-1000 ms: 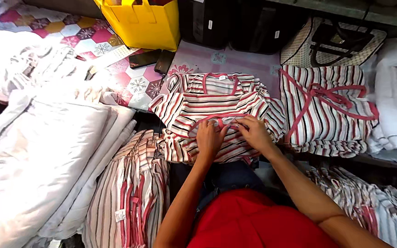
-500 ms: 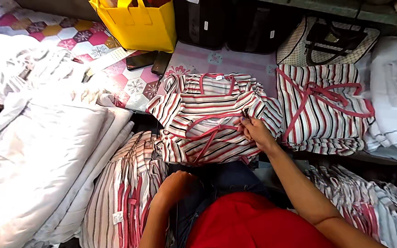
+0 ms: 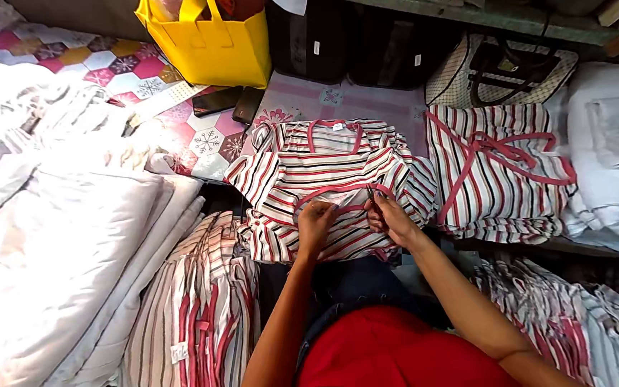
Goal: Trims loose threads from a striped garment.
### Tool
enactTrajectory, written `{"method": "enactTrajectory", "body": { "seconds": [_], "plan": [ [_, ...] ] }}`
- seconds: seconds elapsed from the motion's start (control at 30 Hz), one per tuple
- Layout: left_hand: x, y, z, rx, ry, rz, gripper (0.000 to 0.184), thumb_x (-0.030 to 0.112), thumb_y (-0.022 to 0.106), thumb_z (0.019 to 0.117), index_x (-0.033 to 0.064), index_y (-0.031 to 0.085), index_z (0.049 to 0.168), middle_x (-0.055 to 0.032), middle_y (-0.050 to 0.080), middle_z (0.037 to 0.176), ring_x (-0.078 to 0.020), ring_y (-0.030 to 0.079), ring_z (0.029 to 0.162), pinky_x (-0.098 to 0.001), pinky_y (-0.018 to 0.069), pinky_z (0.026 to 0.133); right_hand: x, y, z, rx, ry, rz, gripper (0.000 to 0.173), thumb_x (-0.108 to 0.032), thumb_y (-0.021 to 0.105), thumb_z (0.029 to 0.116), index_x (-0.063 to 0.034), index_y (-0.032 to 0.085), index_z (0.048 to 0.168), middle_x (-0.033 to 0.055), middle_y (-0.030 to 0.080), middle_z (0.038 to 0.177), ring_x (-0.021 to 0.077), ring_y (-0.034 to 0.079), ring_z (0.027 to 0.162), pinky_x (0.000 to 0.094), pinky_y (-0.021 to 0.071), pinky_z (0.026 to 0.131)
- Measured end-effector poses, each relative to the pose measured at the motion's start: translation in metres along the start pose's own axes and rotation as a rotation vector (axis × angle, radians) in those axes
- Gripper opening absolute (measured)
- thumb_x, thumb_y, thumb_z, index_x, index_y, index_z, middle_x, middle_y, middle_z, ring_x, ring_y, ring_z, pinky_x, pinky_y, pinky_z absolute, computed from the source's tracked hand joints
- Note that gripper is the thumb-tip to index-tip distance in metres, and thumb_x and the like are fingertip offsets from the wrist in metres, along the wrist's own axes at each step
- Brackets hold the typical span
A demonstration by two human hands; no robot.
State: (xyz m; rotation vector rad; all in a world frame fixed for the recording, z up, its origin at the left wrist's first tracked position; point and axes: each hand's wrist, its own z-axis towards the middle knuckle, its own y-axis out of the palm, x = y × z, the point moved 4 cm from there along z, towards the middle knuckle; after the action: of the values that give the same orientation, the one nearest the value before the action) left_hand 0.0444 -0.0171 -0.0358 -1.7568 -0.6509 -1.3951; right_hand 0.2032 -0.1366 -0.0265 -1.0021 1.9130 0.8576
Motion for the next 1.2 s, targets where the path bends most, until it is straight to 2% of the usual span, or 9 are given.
{"method": "enactTrajectory", "body": {
  "seconds": [0.1,0.2,0.33,0.47,0.53,0.63,0.8,1.03,1.2],
  "plan": [
    [-0.012,-0.015,-0.017,-0.100,-0.011,-0.211,0.010,0.008,0.066,0.0956,0.0008,0.072,0.093,-0.0025,0.069,0.093,-0.0045,0.064,0.076,-0.0227,0.0555,0.070,0.003,0.000,0.002,-0.009,-0.014,0.027,0.045,-0.029,0.017,0.1140,-0.0068,0.055,0.102,-0.0070,0.044,0.062,0.0054,0.044,0.049,0.0213,0.0444,0.051],
    [0.000,-0.028,-0.034,-0.272,-0.022,0.053,0.016,0.014,0.066,0.0975,-0.0013,0.073,0.097,-0.0054,0.069,0.093,-0.0068,0.064,0.079,-0.0265,0.0547,0.077,0.001,-0.001,0.003,-0.012,-0.004,0.039,0.044,-0.029,0.018,0.1141,-0.0069,0.055,0.102,-0.0068,0.045,0.062,0.0054,0.045,0.049,0.0213,0.0455,0.052],
    [0.050,-0.020,-0.030,-0.080,0.035,0.313,0.027,0.022,0.063,0.1007,-0.0042,0.071,0.098,-0.0117,0.067,0.085,-0.0176,0.063,0.074,-0.0373,0.0532,0.074,0.002,-0.001,0.003,-0.021,-0.002,0.053,0.043,-0.028,0.019,0.1140,-0.0069,0.055,0.103,-0.0075,0.045,0.062,0.0050,0.046,0.050,0.0211,0.0472,0.053],
    [0.045,0.011,0.016,-0.089,-0.072,0.473,0.034,0.030,0.063,0.1019,-0.0006,0.072,0.113,-0.0214,0.067,0.113,-0.0364,0.067,0.099,-0.0566,0.0524,0.089,0.003,-0.002,0.003,-0.043,-0.013,0.033,0.043,-0.029,0.020,0.1136,-0.0063,0.055,0.106,-0.0072,0.045,0.064,0.0055,0.046,0.051,0.0222,0.0466,0.054],
    [0.027,0.019,0.028,-0.089,-0.038,0.360,0.020,0.018,0.068,0.0978,-0.0003,0.075,0.102,-0.0177,0.068,0.105,-0.0299,0.067,0.093,-0.0500,0.0537,0.086,0.003,-0.003,0.003,-0.053,-0.015,0.035,0.042,-0.029,0.020,0.1136,-0.0061,0.055,0.107,-0.0071,0.045,0.064,0.0061,0.046,0.052,0.0230,0.0473,0.055],
    [0.006,0.000,0.018,-0.004,-0.108,-0.103,0.009,0.008,0.069,0.0950,0.0007,0.073,0.091,-0.0019,0.069,0.079,-0.0067,0.062,0.065,-0.0255,0.0535,0.063,0.003,-0.005,0.003,-0.062,-0.020,0.052,0.041,-0.029,0.022,0.1135,-0.0060,0.055,0.108,-0.0074,0.046,0.064,0.0060,0.047,0.052,0.0233,0.0483,0.056],
    [-0.005,-0.030,-0.023,-0.052,-0.204,-0.427,0.012,0.005,0.061,0.0976,0.0040,0.070,0.090,0.0029,0.068,0.074,-0.0052,0.062,0.063,-0.0232,0.0534,0.060,0.004,-0.005,0.006,-0.081,-0.006,0.059,0.041,-0.029,0.022,0.1136,-0.0066,0.055,0.107,-0.0077,0.046,0.063,0.0044,0.046,0.051,0.0207,0.0468,0.053],
    [0.015,-0.026,-0.031,-0.117,0.041,-0.004,0.016,0.013,0.061,0.0989,-0.0020,0.068,0.097,-0.0043,0.067,0.092,-0.0036,0.064,0.074,-0.0206,0.0561,0.070,-0.013,0.002,-0.006,-0.160,0.109,0.109,0.045,-0.031,0.020,0.1138,-0.0092,0.057,0.102,-0.0099,0.043,0.059,0.0002,0.038,0.044,0.0149,0.0366,0.044],
    [0.045,-0.020,-0.030,-0.039,0.120,0.391,0.033,0.022,0.064,0.0994,-0.0077,0.066,0.115,-0.0208,0.070,0.107,-0.0251,0.069,0.084,-0.0395,0.0580,0.077,-0.015,0.006,-0.010,-0.227,0.145,0.086,0.043,-0.033,0.022,0.1137,-0.0107,0.057,0.101,-0.0113,0.041,0.058,-0.0014,0.035,0.043,0.0138,0.0339,0.042]
  ]
}}
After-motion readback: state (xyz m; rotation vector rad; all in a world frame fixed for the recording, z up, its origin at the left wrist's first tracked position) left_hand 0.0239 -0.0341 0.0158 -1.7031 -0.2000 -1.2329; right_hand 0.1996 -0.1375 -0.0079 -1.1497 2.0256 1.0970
